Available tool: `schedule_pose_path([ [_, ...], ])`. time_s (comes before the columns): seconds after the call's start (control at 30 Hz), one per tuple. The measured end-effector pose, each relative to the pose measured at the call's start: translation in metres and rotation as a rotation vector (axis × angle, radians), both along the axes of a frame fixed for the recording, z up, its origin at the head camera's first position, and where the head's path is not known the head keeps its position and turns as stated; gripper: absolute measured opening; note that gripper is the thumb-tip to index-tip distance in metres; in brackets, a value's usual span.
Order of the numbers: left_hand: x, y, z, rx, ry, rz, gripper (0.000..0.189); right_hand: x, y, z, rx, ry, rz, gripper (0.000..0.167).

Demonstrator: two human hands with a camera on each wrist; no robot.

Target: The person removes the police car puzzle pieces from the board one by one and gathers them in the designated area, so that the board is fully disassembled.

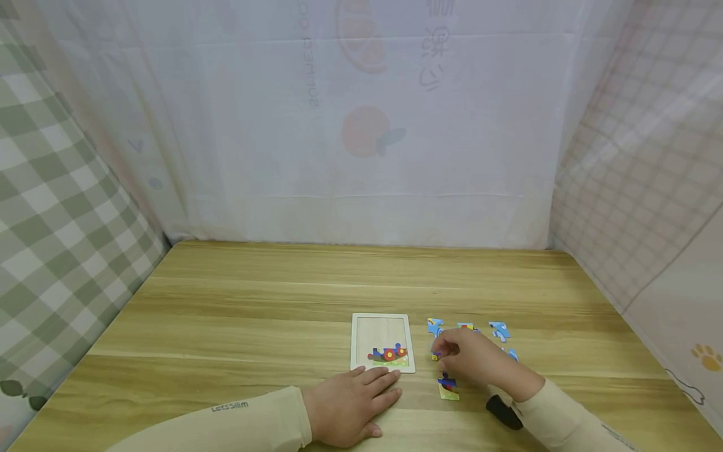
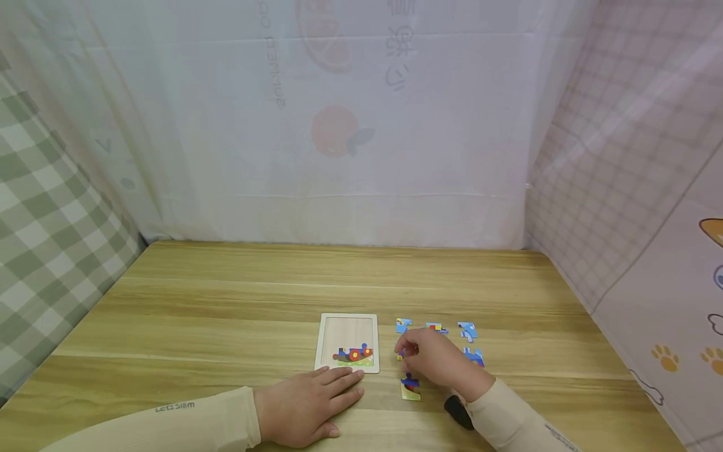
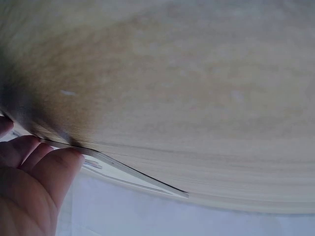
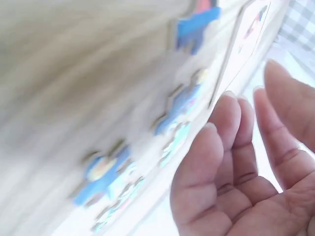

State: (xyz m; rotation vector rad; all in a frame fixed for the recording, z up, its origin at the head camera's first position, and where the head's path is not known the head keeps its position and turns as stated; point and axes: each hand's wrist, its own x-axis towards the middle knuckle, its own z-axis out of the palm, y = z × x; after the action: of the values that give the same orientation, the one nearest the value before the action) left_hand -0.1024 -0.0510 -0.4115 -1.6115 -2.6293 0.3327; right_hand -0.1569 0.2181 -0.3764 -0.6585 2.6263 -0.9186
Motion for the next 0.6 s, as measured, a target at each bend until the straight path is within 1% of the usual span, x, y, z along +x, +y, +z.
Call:
schedule_pose_path([
  [0.13, 0.000, 0.000, -0.001, 0.001, 0.011, 0.001, 0.057, -0.005, -0.015, 0.003, -0.009, 0.017, 0.009, 0.012],
  [0.33, 0.000, 0.000, -0.001, -0.016, 0.000, 0.006, 0.057, -0.011, -0.039, 0.004, 0.013, 0.043, -0.011, 0.012],
  [0.4, 0.000, 0.000, -0.001, -0.015, 0.006, 0.003, 0.057, -0.013, -0.045, 0.004, 0.018, 0.058, -0.002, 0.012],
  [0.5, 0.000, 0.000, -0.002, -0.010, 0.028, -0.004, 0.057, -0.015, -0.055, 0.004, 0.005, 0.052, 0.009, 0.012],
  [0.6, 0.000, 0.000, -0.002, -0.003, 0.060, -0.012, 0.057, -0.016, -0.062, 0.004, -0.019, 0.018, 0.024, 0.014],
])
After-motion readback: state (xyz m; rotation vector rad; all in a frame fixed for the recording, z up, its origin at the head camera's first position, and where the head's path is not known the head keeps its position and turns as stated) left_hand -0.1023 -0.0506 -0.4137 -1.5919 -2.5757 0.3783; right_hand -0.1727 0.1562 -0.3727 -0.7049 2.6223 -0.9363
